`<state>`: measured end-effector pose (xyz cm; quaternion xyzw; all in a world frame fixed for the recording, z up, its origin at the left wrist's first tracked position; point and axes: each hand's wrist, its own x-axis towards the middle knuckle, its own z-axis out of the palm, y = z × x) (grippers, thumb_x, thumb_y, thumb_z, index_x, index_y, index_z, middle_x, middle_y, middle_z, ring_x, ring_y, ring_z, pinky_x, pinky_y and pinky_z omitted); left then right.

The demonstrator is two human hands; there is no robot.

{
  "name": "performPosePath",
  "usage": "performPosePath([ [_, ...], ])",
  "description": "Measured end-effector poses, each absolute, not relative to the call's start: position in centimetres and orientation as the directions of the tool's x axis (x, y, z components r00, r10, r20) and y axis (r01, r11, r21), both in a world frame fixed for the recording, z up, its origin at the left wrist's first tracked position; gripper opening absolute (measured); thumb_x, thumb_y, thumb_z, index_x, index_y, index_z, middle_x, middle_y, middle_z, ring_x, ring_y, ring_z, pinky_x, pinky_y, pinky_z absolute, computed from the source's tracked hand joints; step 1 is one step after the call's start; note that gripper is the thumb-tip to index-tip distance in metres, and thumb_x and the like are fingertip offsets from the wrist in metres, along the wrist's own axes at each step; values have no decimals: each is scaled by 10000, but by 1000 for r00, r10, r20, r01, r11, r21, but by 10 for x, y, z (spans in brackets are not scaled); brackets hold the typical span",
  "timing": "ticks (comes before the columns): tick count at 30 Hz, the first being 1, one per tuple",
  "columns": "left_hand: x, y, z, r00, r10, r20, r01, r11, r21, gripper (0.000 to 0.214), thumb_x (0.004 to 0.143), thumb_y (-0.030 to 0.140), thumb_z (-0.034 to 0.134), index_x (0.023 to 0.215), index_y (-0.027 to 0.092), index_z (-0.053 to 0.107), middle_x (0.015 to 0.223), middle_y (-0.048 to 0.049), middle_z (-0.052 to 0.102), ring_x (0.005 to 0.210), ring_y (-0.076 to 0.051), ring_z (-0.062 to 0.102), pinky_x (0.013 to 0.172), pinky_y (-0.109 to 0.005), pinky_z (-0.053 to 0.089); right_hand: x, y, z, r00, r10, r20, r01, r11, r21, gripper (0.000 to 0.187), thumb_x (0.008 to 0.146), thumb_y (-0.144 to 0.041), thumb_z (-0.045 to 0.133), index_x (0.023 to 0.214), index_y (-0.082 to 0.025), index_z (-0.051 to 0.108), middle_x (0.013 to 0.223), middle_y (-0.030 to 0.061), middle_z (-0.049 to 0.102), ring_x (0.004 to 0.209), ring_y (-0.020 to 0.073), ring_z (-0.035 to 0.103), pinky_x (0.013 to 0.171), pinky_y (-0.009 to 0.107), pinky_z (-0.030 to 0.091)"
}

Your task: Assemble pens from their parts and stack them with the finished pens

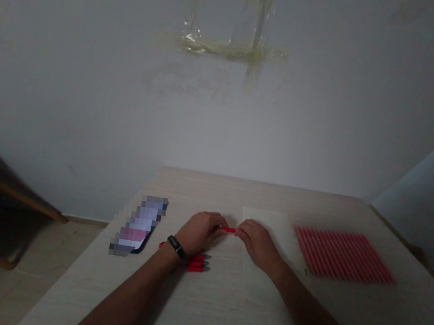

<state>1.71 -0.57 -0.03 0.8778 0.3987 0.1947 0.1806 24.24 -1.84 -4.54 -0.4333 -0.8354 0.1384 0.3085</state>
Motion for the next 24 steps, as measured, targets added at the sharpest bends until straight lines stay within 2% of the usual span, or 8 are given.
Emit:
performPosePath([
  [4,14,-2,9,649,738,186,601,-647,470,332,1014,384,478,959,171,726,916,-69,732,786,-168,643,728,-252,430,239,-15,-36,-498,744,446,673,656,-342,321,1051,-293,416,846,-178,634,837,62,635,829,209,545,780,339,427],
  [7,15,1,16,659,733,170,614,-654,442,399,1028,411,433,939,163,732,882,-81,738,765,-175,650,706,-259,428,238,-10,-24,-546,716,435,695,677,-242,252,1030,-297,476,883,-179,643,862,75,647,848,224,550,802,360,428],
  [9,16,4,20,641,749,169,649,-646,403,394,1023,420,440,947,172,736,899,-85,743,787,-188,658,709,-268,429,237,-7,-16,-534,731,425,715,659,-234,188,1007,-297,533,910,-185,648,881,78,655,860,229,561,793,362,429],
  [14,13,4,18,562,804,195,728,-592,344,356,1014,433,457,1007,200,727,973,-82,738,857,-202,665,735,-276,435,236,-4,-13,-409,801,438,672,589,-449,131,971,-326,602,993,-208,657,951,62,669,911,211,588,809,338,443],
  [19,5,0,5,551,816,177,718,-571,398,283,1002,389,498,1036,224,726,1008,-61,733,883,-193,664,777,-269,446,239,-5,-31,-438,808,393,605,589,-536,288,1037,-298,462,852,-195,657,855,47,647,853,187,583,803,320,431],
  [24,2,-1,-2,556,808,197,667,-575,474,293,1010,396,487,1053,225,722,1027,-51,728,906,-187,653,805,-265,450,239,-6,-41,-401,838,370,508,540,-671,173,971,-313,588,869,-192,656,838,22,638,801,162,581,755,283,435],
])
